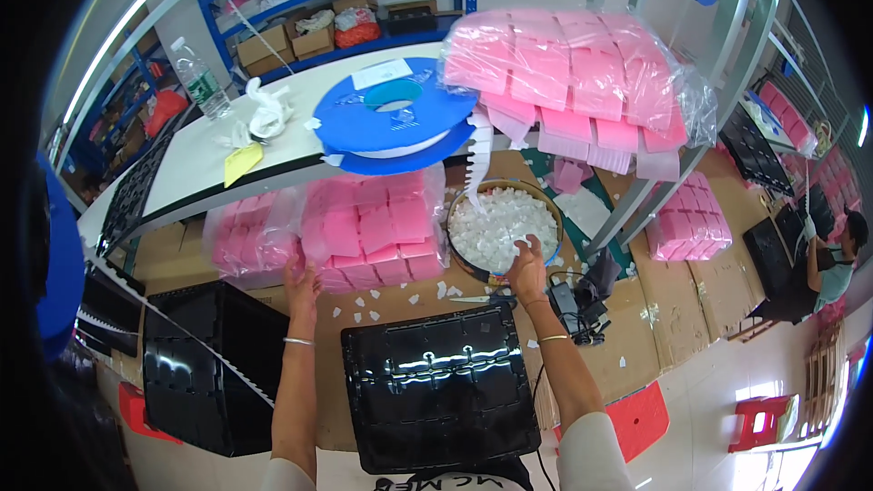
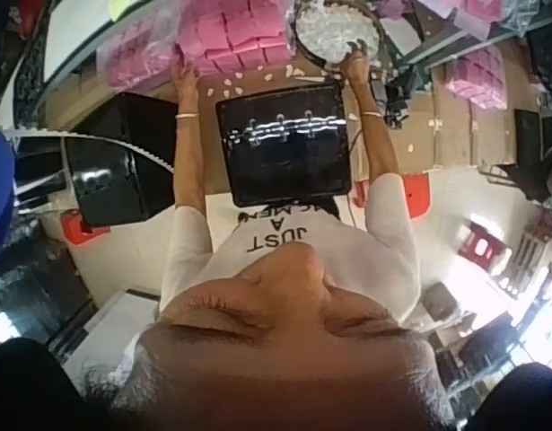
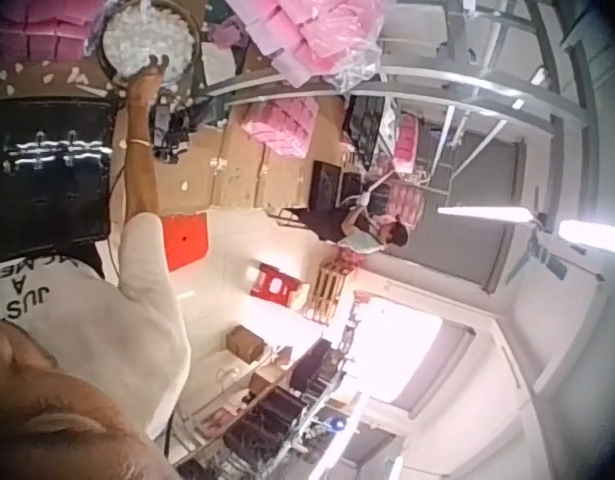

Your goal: The person assembles plastic trays by hand, inserting foam padding and white plastic spacer strips into each tray.

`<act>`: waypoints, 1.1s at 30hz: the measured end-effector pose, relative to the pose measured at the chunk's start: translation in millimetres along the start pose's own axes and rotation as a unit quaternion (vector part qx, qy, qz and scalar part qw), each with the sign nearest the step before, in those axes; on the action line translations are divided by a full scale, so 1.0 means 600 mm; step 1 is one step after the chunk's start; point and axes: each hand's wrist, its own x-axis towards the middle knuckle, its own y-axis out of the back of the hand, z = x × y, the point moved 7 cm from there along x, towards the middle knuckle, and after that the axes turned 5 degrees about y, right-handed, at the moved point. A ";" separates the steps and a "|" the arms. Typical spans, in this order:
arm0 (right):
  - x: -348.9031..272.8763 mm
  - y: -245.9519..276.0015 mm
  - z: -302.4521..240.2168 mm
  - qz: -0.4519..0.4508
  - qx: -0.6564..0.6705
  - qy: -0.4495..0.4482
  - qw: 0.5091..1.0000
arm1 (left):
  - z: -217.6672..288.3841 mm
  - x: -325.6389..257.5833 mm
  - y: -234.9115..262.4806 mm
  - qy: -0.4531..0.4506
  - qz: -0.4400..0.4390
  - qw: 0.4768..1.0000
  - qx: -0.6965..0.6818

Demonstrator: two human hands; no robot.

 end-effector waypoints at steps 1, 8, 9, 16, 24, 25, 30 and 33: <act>-0.004 0.002 -0.006 0.025 0.008 0.015 1.000 | 0.000 0.011 -0.004 -0.015 -0.016 1.000 -0.021; 0.025 -0.060 -0.186 -0.057 0.307 -0.038 0.949 | 0.015 0.052 0.024 -0.058 -0.022 0.997 -0.048; 0.038 -0.062 -0.201 -0.049 0.289 -0.008 0.956 | 0.018 0.041 0.024 -0.075 -0.021 0.997 -0.030; 0.100 -0.110 -0.243 -0.061 0.299 0.035 0.952 | 0.060 0.013 0.019 -0.112 -0.078 0.990 -0.031; 0.135 -0.092 -0.274 -0.046 0.322 0.023 0.945 | 0.105 0.014 0.032 -0.122 -0.097 0.987 -0.050; 0.142 -0.082 -0.275 -0.029 0.319 0.025 0.947 | 0.121 0.003 0.023 -0.127 -0.114 0.984 -0.056; 0.129 -0.053 -0.310 0.001 0.314 0.022 0.949 | 0.141 -0.016 0.034 -0.148 -0.112 0.983 0.006; 0.111 -0.069 -0.323 0.012 0.329 0.054 0.943 | 0.111 0.012 0.060 -0.129 -0.075 0.989 -0.003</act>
